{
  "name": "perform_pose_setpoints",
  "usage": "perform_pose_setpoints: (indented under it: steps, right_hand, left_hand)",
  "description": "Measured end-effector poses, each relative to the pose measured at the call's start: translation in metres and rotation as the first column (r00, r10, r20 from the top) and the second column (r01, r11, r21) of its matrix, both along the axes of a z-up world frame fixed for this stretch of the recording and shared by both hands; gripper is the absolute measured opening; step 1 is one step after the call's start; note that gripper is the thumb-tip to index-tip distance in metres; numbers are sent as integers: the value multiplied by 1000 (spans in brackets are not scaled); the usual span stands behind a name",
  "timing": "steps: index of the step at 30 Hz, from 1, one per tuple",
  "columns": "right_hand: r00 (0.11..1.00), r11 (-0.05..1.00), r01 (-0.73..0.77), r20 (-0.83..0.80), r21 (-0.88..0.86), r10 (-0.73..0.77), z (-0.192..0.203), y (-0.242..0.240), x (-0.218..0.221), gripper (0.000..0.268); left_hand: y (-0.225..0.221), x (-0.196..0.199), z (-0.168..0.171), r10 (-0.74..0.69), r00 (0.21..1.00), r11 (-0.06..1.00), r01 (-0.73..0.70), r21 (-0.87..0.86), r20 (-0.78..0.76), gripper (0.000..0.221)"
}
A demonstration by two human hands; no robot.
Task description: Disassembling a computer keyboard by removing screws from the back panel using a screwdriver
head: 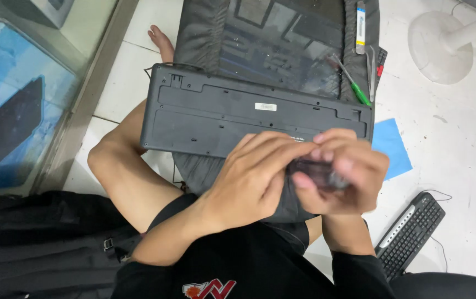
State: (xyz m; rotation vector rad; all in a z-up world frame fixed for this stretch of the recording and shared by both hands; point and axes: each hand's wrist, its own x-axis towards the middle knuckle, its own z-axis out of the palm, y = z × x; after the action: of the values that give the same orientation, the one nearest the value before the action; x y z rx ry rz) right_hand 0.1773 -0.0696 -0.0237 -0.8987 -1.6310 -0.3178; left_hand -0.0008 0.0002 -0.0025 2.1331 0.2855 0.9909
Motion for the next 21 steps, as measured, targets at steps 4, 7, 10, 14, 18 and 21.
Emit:
perform_pose_setpoints:
  steps: [4,7,10,14,18,21]
  right_hand:
    - [997,998,41,-64,49,-38,4,18,-9,59]
    - [990,995,-40,-128,95,52,10,21,-14,35]
    - [999,999,-2,-54,51,5,7,12,0,57]
    - [996,999,-23,-92,-26,21,8,13,-6,47]
    - [991,994,-80,-104,68,87,2,15,8,52]
    - [987,996,-7,-159,-94,-8,0,-3,-6,59]
  left_hand:
    - [8,-4,-1,-128,990,978,116,-174,-60,36]
    - [8,1,0,-27,1000,985,24,-171,-15,22]
    - [3,5,-8,24,998,979,-34,-200,-50,33]
    - [9,3,-3,-103,994,957,105,-272,19,33]
    - [11,6,1,-144,985,923,169,-347,99,21]
    - [4,16,-4,-81,996,952,88,-293,36,24]
